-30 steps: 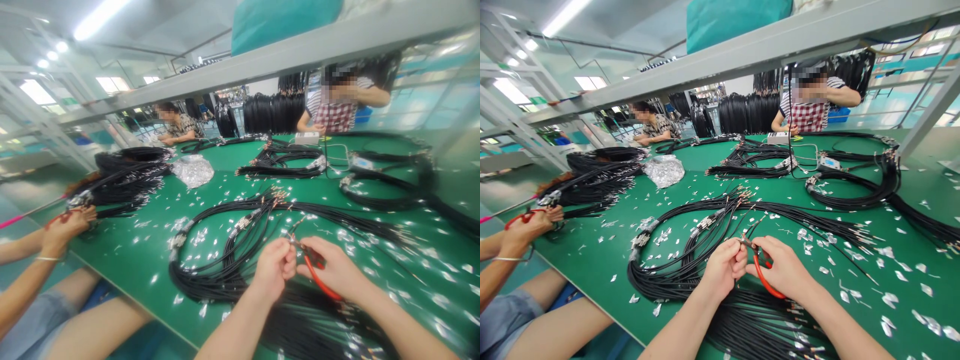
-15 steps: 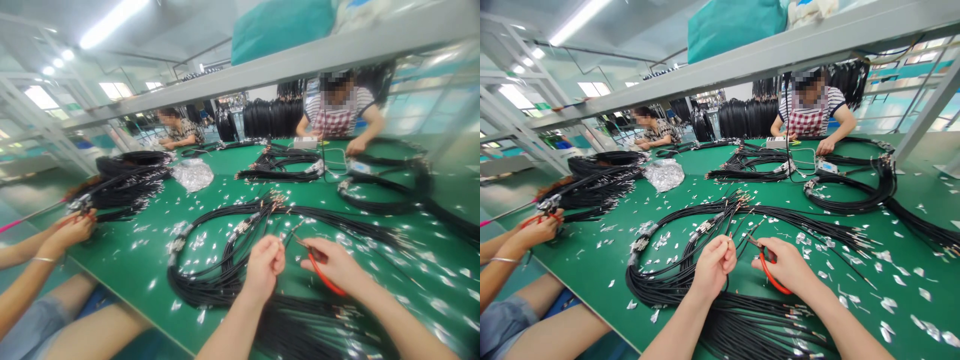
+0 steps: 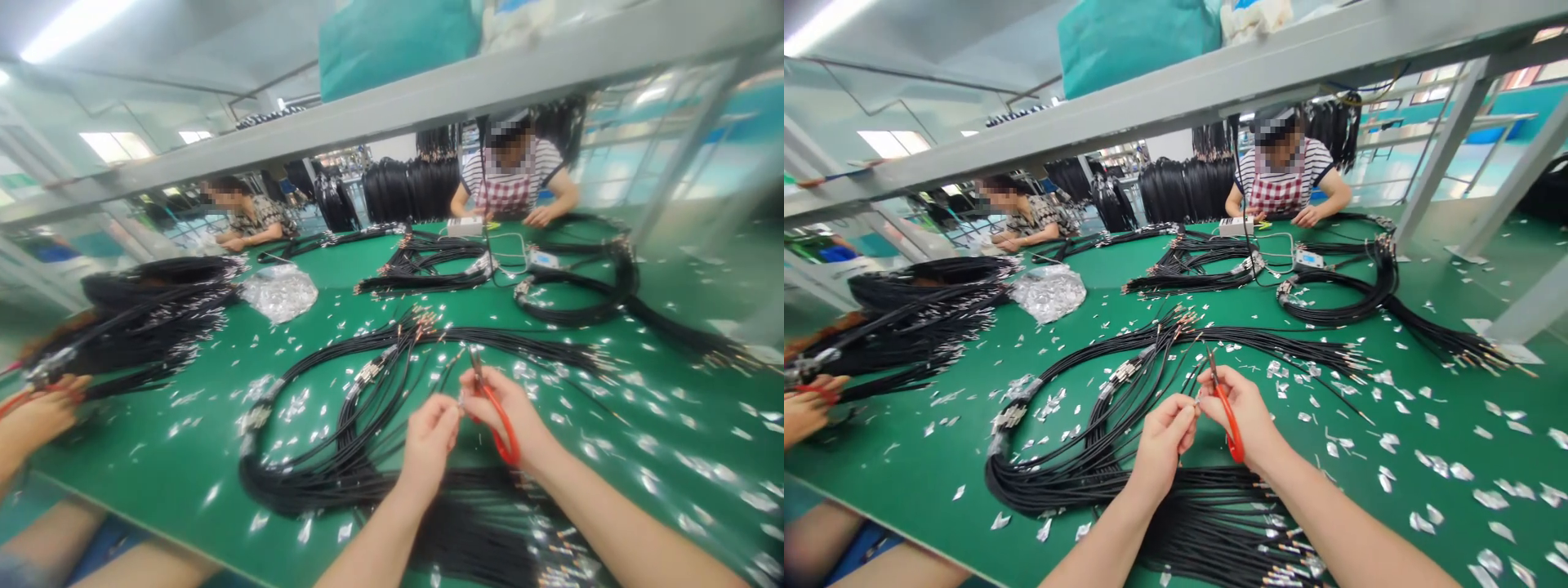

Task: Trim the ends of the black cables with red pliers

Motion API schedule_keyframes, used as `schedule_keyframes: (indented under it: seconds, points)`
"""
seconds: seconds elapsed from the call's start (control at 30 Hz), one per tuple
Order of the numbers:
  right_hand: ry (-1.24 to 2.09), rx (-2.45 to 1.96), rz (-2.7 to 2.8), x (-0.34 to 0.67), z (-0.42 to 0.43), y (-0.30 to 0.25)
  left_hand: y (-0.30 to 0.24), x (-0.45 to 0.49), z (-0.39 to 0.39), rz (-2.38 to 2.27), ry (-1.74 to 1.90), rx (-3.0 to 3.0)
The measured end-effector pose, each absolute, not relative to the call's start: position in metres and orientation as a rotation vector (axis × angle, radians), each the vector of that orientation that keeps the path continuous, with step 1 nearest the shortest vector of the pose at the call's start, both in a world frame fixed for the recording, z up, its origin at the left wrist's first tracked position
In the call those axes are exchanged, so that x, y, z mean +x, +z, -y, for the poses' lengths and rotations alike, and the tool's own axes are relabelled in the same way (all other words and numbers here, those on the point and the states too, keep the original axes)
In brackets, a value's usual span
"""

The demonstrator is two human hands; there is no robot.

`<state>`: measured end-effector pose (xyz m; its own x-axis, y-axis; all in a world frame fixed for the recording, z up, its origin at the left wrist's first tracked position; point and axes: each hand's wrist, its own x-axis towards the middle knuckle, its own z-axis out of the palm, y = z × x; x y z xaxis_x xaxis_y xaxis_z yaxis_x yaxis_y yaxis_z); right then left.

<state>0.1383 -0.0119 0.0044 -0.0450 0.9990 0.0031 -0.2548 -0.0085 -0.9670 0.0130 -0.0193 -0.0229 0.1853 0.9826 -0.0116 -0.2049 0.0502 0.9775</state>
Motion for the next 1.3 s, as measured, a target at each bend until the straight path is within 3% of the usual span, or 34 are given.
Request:
schedule_keyframes:
  seconds: [0.13, 0.4, 0.67, 0.87, 1.13, 1.3]
  points:
    - [1.457, -0.923, 1.048, 0.141, 0.012, 0.004, -0.023, 0.012, 0.017, -0.819, 1.051, 0.995]
    - [1.297, -0.852, 1.453, 0.152, 0.011, 0.007, -0.014, 0.004, 0.014, -0.470, 0.619, 0.720]
    - [1.129, -1.073, 1.314, 0.148, 0.006, 0.004, -0.022, 0.012, 0.014, -0.969, 1.175, 1.119]
    - [0.992, -1.151, 1.417, 0.139, 0.016, 0.011, -0.022, 0.011, 0.018, -1.224, 1.231, 1.375]
    - [1.123, -1.111, 1.400, 0.148, 0.008, 0.008, -0.013, 0.012, 0.018, -0.960, 1.141, 1.072]
    - [1.003, -1.220, 1.405, 0.154, -0.006, -0.014, -0.007, 0.009, 0.023, -0.669, 0.959, 0.986]
